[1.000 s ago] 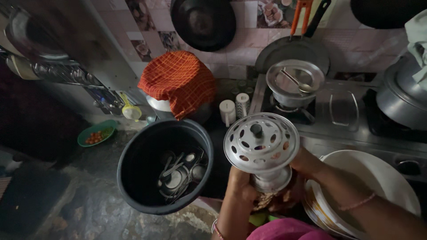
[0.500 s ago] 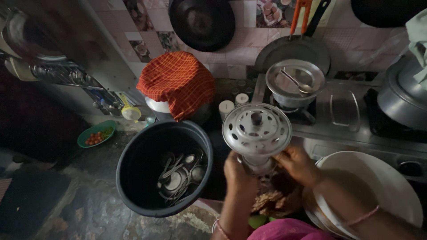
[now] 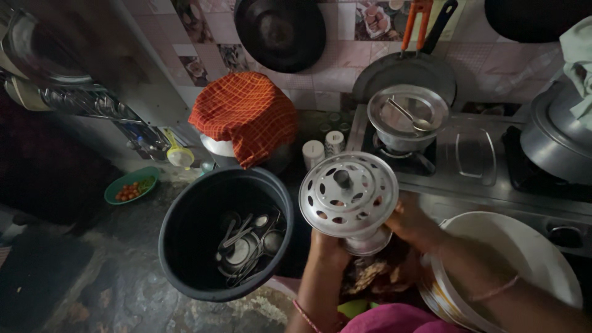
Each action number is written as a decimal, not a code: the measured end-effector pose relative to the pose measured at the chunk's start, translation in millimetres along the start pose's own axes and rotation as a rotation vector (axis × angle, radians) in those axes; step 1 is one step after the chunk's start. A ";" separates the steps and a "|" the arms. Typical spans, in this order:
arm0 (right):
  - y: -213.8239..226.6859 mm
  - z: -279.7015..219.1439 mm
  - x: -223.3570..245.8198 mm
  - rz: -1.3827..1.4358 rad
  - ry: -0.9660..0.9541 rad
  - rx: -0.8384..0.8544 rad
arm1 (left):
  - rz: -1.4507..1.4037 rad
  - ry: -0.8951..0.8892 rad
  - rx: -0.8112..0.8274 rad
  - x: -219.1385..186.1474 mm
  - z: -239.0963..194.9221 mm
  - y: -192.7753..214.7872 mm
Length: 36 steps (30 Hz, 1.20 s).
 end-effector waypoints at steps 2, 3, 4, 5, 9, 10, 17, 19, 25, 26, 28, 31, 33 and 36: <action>-10.8 -12.9 -1.4 -0.017 -0.101 -0.107 | -0.019 -0.073 -0.080 7.0 -0.1 3.6; -18.6 -24.3 3.8 0.014 -0.089 -0.177 | -0.027 -0.098 -0.154 9.9 -0.1 6.3; -27.8 -34.3 11.1 0.045 -0.077 -0.246 | -0.035 -0.122 -0.228 13.5 0.3 9.7; -40.0 -40.4 18.7 0.045 -0.076 -0.247 | -0.041 -0.147 -0.300 17.4 2.6 13.3; -71.9 -57.4 37.2 -0.033 0.062 -0.392 | -0.100 -0.275 -0.441 37.3 28.1 24.2; -74.6 -57.3 37.6 0.009 0.097 -0.367 | -0.099 -0.274 -0.438 41.8 29.4 25.1; -29.9 -28.1 28.2 0.105 0.025 -0.423 | -0.100 -0.132 -0.371 39.0 6.5 9.4; -13.9 -18.5 27.8 0.281 -0.090 -0.346 | -0.081 -0.130 -0.337 28.5 3.3 6.1; 33.3 -1.2 41.1 0.288 -0.223 0.196 | 0.033 0.141 -0.070 0.5 -5.2 -11.4; 35.4 -0.3 40.2 0.289 -0.224 0.193 | 0.042 0.182 -0.038 -2.5 -5.9 -13.3; 36.2 1.5 38.0 0.355 -0.328 0.329 | 0.065 0.208 0.027 -3.9 -8.0 -16.5; 33.0 4.0 35.9 0.373 -0.282 0.386 | 0.074 0.202 0.036 -4.5 -5.9 -19.1; 28.0 2.8 32.4 0.365 -0.302 0.341 | 0.087 0.192 0.007 -4.6 -1.6 -20.0; 18.0 0.5 23.0 0.294 -0.336 0.182 | 0.078 0.133 -0.044 0.4 5.5 -19.1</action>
Point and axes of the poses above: each hand's wrist, its own z-axis towards the middle knuckle, its own y-axis out of the back of the hand, x = y × z, the point moved 1 cm from there along z, towards the middle knuckle
